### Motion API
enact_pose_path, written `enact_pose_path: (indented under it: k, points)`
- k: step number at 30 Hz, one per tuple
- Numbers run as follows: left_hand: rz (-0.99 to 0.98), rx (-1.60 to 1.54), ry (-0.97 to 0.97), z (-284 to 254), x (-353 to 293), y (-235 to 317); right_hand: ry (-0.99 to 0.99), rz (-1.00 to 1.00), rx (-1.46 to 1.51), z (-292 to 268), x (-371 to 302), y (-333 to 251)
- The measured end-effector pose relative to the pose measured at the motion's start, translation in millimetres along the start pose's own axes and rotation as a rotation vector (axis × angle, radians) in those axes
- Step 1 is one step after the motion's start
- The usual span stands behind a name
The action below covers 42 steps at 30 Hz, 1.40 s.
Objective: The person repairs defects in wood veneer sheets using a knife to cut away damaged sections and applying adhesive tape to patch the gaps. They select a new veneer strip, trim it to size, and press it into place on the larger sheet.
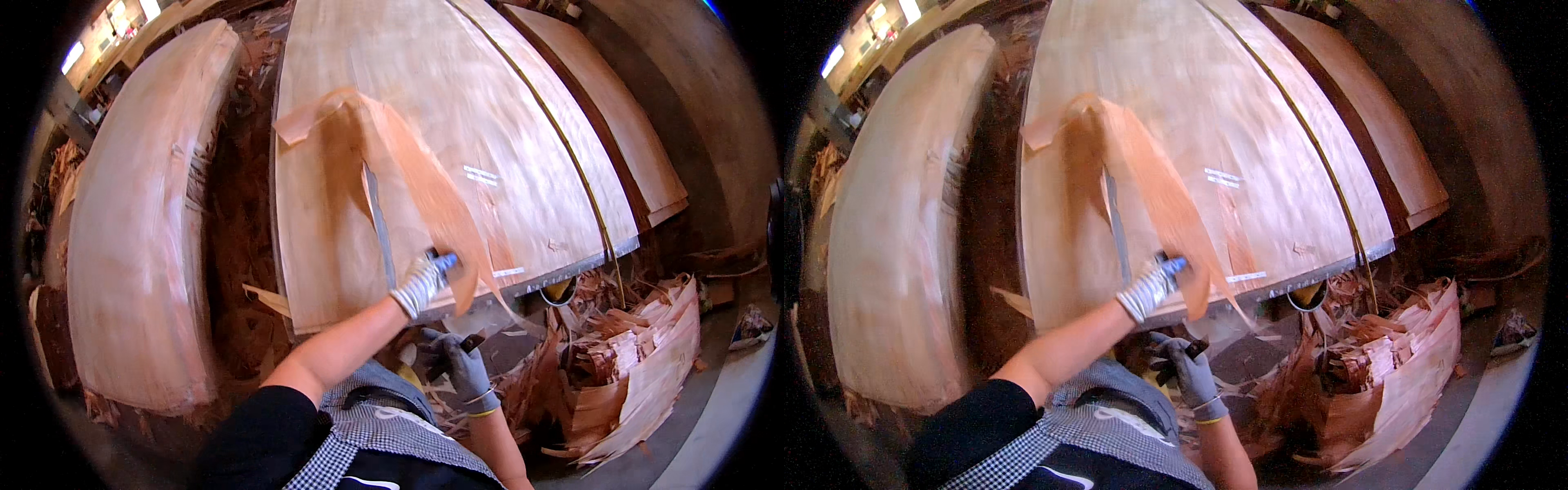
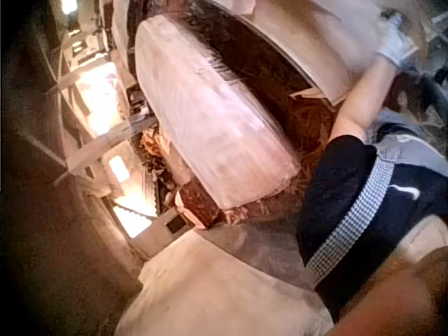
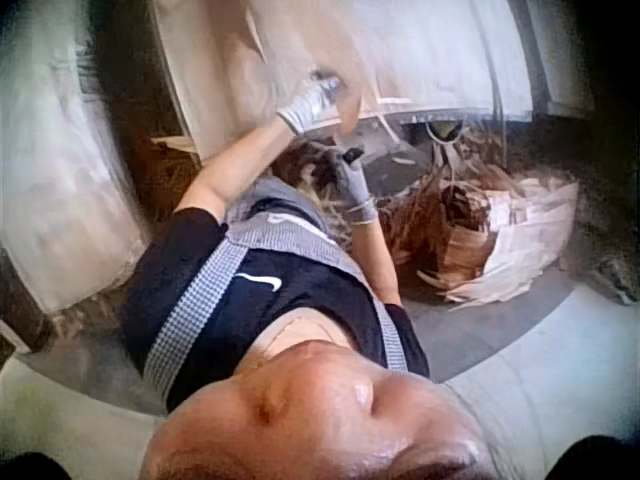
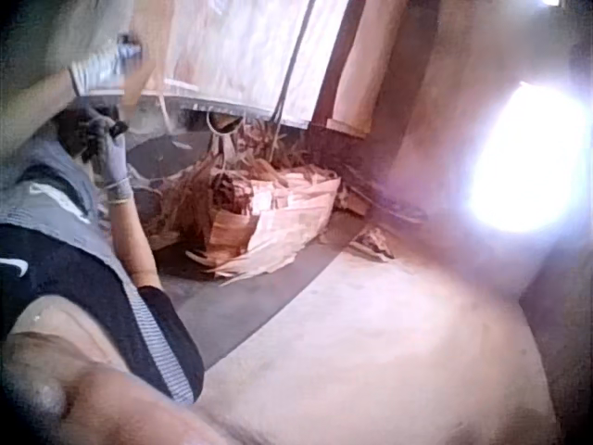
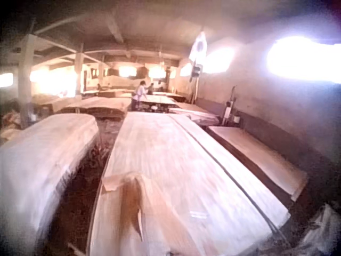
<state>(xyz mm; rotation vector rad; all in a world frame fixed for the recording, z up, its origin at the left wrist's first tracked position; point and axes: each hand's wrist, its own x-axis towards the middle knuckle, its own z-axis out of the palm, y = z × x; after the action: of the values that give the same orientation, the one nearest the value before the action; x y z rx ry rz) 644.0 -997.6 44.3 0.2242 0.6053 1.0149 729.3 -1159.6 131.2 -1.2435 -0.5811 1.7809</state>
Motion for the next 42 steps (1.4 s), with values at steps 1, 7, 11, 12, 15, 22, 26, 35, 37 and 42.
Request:
enact_pose_path:
  k: [1,7,11,12,15,22,26,35,37,42]
  points:
    - [-0.097,-0.028,-0.009,9.7,-15.0,6.0,0.035,0.001,0.015,5.2,5.3,8.6]
    - [-0.231,0.285,-0.014,-28.3,-47.1,41.3,0.205,-0.17,0.488,64.3,37.1,62.5]
    - [-0.37,0.452,-0.084,-65.8,-48.1,59.6,0.345,-0.31,0.846,98.7,56.9,74.1]
    - [-0.416,0.436,-0.09,-78.8,-48.6,66.3,0.393,-0.325,0.913,108.9,62.6,72.4]
    - [-0.483,0.619,-0.078,-78.5,-45.8,85.6,0.312,-0.376,1.135,110.2,77.8,110.1]
    - [-0.583,0.566,-0.032,-76.7,-53.2,88.3,0.574,-0.534,1.316,140.9,95.4,114.6]
    - [-0.652,0.058,-0.212,-122.6,30.2,130.1,0.802,-0.417,1.049,121.7,84.6,125.5]
    - [0.085,0.731,-0.355,-33.3,157.9,278.4,1.383,-0.55,0.343,102.2,67.6,110.8]
    - [-0.022,0.88,-0.217,-49.4,170.6,299.6,1.341,-0.484,0.342,100.3,75.5,111.5]
    - [-0.129,1.129,0.128,-110.1,210.0,320.2,1.419,-0.33,0.4,110.4,123.3,147.3]
